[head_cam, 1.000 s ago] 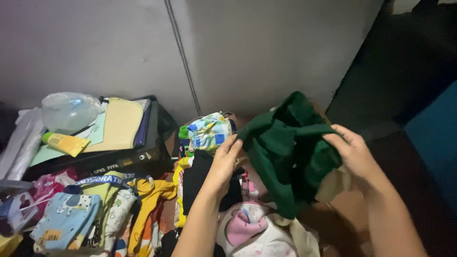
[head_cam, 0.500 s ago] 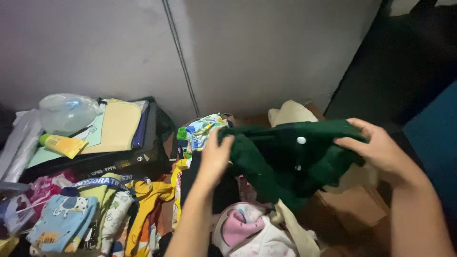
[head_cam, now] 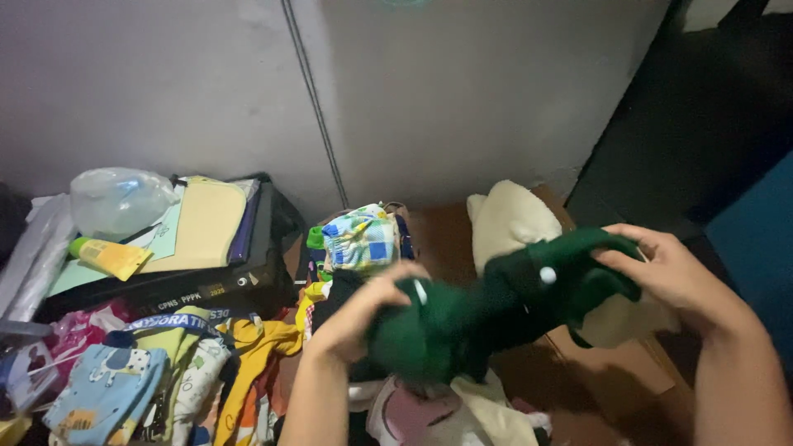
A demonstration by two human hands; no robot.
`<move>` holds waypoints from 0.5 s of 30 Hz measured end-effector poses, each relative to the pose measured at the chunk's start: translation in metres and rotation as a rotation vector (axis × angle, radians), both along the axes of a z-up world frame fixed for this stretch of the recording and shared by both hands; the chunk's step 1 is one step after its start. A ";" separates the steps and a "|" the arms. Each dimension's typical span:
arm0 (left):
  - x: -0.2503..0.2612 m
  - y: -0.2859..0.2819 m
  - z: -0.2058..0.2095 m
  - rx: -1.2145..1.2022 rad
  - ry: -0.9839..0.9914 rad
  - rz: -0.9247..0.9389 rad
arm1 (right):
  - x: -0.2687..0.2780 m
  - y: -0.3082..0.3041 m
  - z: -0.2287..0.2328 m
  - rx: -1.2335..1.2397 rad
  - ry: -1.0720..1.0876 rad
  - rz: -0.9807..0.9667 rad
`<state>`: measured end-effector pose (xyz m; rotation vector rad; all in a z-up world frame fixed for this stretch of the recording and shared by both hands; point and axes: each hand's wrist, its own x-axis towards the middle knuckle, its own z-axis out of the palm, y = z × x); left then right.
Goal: Folding and organizing various items of baby clothing on a surface.
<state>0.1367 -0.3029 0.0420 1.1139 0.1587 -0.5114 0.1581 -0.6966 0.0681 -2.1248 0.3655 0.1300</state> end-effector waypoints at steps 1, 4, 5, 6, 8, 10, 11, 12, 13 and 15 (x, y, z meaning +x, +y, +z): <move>0.000 0.000 -0.009 -0.001 0.001 -0.004 | 0.005 -0.004 -0.004 -0.001 0.001 -0.004; 0.002 -0.012 -0.024 0.033 -0.371 -0.554 | 0.014 0.001 -0.010 0.041 -0.030 0.255; 0.005 -0.022 -0.021 0.461 -0.561 -0.467 | 0.015 0.016 -0.006 -0.052 0.017 0.332; 0.007 -0.033 -0.018 0.893 -0.733 -0.362 | 0.016 0.031 -0.002 -0.144 0.064 0.409; 0.010 -0.058 0.000 0.913 -0.878 -0.259 | 0.021 0.046 -0.012 -0.203 -0.139 0.568; 0.017 -0.077 0.010 0.928 -1.030 -0.155 | 0.020 0.062 -0.013 -0.262 -0.353 0.714; 0.024 -0.083 0.010 0.914 -1.026 -0.173 | 0.018 0.073 -0.008 -0.242 -0.436 0.679; 0.030 -0.089 0.010 0.901 -1.023 -0.192 | 0.016 0.084 -0.004 -0.221 -0.518 0.643; 0.033 -0.090 0.007 0.901 -1.028 -0.190 | 0.012 0.086 -0.007 -0.224 -0.522 0.642; 0.041 -0.095 0.001 0.916 -0.924 -0.224 | 0.003 0.091 -0.014 -0.261 -0.739 0.379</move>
